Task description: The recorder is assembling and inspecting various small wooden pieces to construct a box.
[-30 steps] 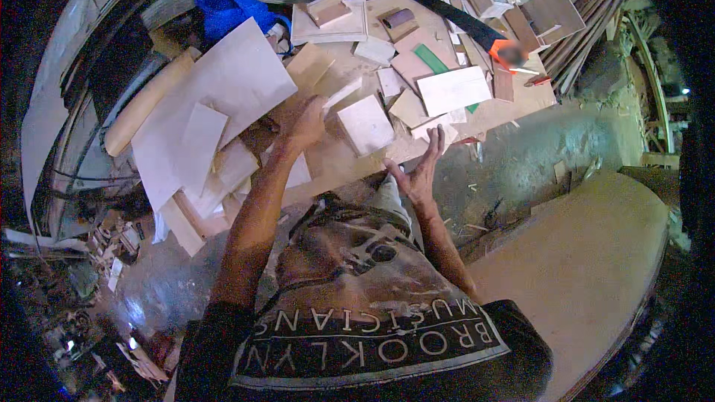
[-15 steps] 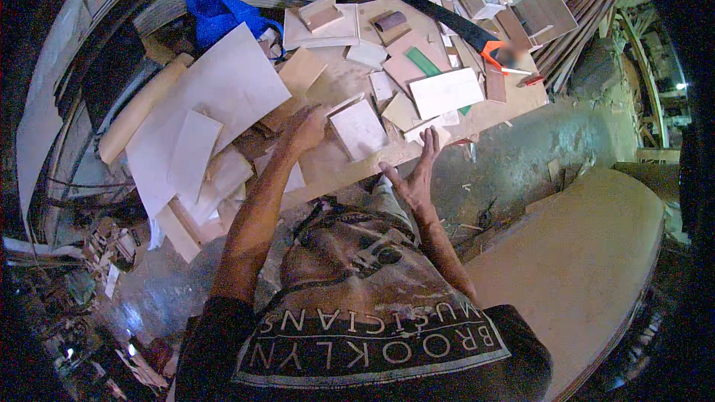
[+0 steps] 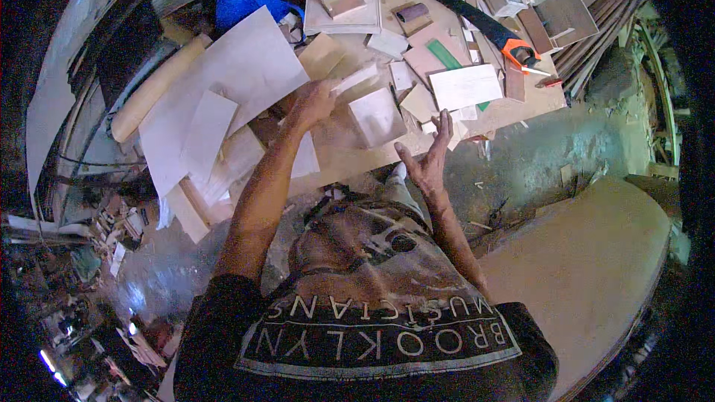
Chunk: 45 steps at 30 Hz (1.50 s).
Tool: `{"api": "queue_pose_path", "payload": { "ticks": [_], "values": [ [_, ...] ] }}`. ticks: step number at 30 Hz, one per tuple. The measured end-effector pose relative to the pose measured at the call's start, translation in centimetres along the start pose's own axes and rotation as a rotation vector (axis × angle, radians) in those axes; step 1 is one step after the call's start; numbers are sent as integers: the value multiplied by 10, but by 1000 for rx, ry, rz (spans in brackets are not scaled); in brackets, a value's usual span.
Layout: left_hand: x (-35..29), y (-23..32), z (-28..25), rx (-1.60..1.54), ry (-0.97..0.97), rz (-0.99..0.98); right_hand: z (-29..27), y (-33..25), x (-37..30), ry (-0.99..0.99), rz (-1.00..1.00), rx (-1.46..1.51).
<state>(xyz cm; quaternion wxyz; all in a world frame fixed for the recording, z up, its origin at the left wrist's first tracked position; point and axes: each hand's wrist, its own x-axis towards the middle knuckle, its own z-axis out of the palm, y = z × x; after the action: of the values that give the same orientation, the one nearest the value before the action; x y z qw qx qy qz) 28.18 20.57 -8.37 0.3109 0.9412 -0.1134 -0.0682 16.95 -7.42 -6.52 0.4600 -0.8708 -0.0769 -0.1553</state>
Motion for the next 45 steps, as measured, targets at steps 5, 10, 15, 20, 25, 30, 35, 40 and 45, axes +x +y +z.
{"api": "queue_pose_path", "payload": {
  "ticks": [5,10,15,20,25,30,35,40,45],
  "values": [
    [-14,15,-6,63,-195,-15,-7,6,-9,29,106,65],
    [-13,-8,10,57,-131,13,1,8,-10,-38,83,44],
    [-9,2,14,-10,-135,51,19,9,-1,-107,103,45],
    [-8,5,23,88,-247,-85,30,9,6,-232,147,-40],
    [-6,-12,40,-77,-236,-2,35,12,12,-272,105,-1],
    [-6,7,28,-122,-283,37,39,13,12,-344,224,33],
    [8,39,-8,-88,-465,64,36,10,18,-381,256,152],
    [48,69,-18,-210,-525,-291,34,22,16,-334,225,233],
    [85,9,12,-355,-887,-253,33,27,15,-362,209,198]
  ]
}}
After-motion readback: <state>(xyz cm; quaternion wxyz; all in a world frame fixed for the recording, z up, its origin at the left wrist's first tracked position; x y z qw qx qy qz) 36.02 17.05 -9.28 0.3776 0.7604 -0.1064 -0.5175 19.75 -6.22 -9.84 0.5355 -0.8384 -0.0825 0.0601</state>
